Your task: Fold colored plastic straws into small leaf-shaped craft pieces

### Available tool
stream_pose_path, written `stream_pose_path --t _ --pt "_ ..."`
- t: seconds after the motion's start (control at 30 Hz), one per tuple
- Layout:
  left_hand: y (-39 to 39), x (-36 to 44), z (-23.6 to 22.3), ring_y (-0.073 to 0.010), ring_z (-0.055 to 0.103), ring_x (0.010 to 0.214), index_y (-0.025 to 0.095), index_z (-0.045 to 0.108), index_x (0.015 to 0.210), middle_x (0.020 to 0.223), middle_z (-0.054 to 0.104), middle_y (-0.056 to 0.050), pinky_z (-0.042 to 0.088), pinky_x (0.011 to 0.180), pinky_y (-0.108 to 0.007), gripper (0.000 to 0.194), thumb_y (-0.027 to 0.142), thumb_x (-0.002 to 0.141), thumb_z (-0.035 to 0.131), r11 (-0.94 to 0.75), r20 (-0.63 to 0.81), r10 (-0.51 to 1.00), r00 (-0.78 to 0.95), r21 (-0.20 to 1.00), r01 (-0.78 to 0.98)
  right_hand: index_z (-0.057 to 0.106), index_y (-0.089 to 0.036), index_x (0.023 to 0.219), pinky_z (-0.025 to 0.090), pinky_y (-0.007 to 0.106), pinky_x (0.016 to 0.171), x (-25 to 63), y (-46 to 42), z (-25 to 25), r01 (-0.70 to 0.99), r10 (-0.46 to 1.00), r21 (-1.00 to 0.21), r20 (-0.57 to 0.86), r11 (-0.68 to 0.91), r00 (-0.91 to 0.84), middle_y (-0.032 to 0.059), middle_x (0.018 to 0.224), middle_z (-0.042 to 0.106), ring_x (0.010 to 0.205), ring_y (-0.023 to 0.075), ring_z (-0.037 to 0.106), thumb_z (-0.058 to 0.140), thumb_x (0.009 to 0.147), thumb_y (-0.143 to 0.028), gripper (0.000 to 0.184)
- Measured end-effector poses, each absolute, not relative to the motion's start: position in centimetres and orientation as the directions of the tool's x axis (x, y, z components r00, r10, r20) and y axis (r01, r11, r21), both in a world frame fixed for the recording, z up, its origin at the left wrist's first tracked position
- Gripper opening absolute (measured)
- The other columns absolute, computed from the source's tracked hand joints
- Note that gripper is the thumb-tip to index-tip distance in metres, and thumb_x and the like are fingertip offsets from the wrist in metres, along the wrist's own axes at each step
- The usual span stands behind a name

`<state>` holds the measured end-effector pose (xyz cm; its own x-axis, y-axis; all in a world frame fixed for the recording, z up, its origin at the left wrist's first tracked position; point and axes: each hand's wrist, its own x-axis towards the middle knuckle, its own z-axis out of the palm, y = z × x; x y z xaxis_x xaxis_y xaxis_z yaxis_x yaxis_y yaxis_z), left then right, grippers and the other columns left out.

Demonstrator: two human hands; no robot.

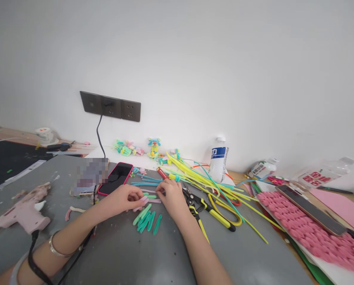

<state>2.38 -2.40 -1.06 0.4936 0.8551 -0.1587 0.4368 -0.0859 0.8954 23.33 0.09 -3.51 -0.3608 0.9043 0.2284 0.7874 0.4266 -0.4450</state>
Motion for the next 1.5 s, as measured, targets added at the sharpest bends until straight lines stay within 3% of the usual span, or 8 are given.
stream_pose_path --t 0.17,0.37,0.6,0.77,1.03,1.17,1.3,1.5 --pt "-2.3 2.2 -1.5 -0.0151 0.059 0.059 0.015 0.063 0.076 0.066 0.065 -0.003 0.041 0.048 -0.021 0.039 0.052 0.084 0.054 -0.073 -0.151 0.854 0.497 0.912 0.403 0.061 -0.020 0.077 0.042 0.034 0.075 23.8 0.2 -3.1 0.679 0.907 -0.601 0.268 0.422 -0.326 0.0060 0.084 0.066 0.081 0.0219 0.058 0.054 0.084 -0.015 0.011" --pt "-1.9 2.1 -1.4 -0.0132 0.054 0.054 0.015 0.070 0.079 0.065 0.062 -0.002 0.040 0.047 -0.021 0.039 0.050 0.086 0.054 -0.184 -0.027 0.913 0.407 0.863 0.470 0.060 -0.019 0.088 0.040 0.027 0.057 23.5 0.1 -2.0 0.126 0.960 -0.984 0.092 0.129 -0.264 0.0008 0.069 0.064 0.059 0.0144 0.053 0.063 0.083 -0.042 0.025" --pt "-2.1 2.3 -1.2 -0.0135 0.059 0.054 0.015 0.065 0.106 0.076 0.072 -0.004 0.042 0.047 -0.021 0.033 0.038 0.082 0.062 -0.046 -0.072 0.920 0.386 0.956 0.289 0.073 -0.016 0.090 0.047 0.023 0.058 22.9 -0.8 -0.2 -0.282 0.954 -0.948 -0.061 -0.148 -0.294 0.0006 0.074 0.066 0.059 0.0099 0.058 0.082 0.069 -0.040 0.033" --pt "-2.1 2.6 -1.2 -0.0137 0.063 0.059 0.017 0.064 0.083 0.075 0.069 -0.002 0.044 0.050 -0.020 0.019 0.035 0.081 0.065 -0.150 0.050 0.923 0.382 0.959 0.238 0.073 -0.018 0.096 0.050 0.022 0.064 22.5 -1.1 -0.4 -0.294 0.941 -0.934 -0.101 -0.201 -0.324 -0.0001 0.069 0.068 0.064 0.0111 0.063 0.083 0.069 -0.036 0.035" --pt "-2.3 3.0 -1.0 -0.0140 0.061 0.063 0.017 0.068 0.084 0.079 0.067 -0.003 0.051 0.060 -0.024 0.016 0.032 0.082 0.065 -0.229 0.141 0.917 0.374 0.952 0.203 0.066 -0.018 0.079 0.039 0.024 0.056 21.5 -1.3 -1.2 -0.213 0.971 -0.977 0.046 -0.005 -0.233 -0.0024 0.063 0.060 0.058 0.0113 0.052 0.082 0.069 -0.041 0.029" --pt "-2.2 2.9 -1.1 -0.0136 0.059 0.060 0.017 0.071 0.087 0.077 0.068 -0.003 0.049 0.059 -0.024 0.022 0.038 0.083 0.065 -0.229 0.139 0.926 0.351 0.945 0.232 0.070 -0.017 0.099 0.030 0.024 0.049 22.0 -1.0 -1.3 -0.177 0.969 -0.984 0.057 0.014 -0.240 -0.0043 0.056 0.052 0.049 0.0089 0.040 0.068 0.081 -0.051 0.039" --pt "-2.1 2.7 -0.9 -0.0128 0.056 0.057 0.017 0.072 0.091 0.077 0.069 -0.004 0.048 0.057 -0.024 0.026 0.041 0.085 0.063 -0.220 0.139 0.936 0.324 0.948 0.229 0.051 -0.022 0.134 0.027 0.024 0.045 22.4 -1.1 -1.1 -0.131 0.977 -0.988 0.109 0.085 -0.185 -0.0055 0.056 0.057 0.044 0.0095 0.039 0.063 0.085 -0.048 0.057" --pt "-2.0 2.8 -0.7 -0.0162 0.062 0.069 0.017 0.072 0.090 0.083 0.071 -0.006 0.049 0.061 -0.025 0.025 0.040 0.084 0.064 -0.233 0.159 0.938 0.307 0.948 0.219 0.048 -0.026 0.138 0.036 0.027 0.048 22.1 -1.5 -0.7 -0.132 0.976 -0.984 0.139 0.117 -0.168 0.0006 0.073 0.070 0.046 0.0126 0.052 0.060 0.088 -0.046 0.055"
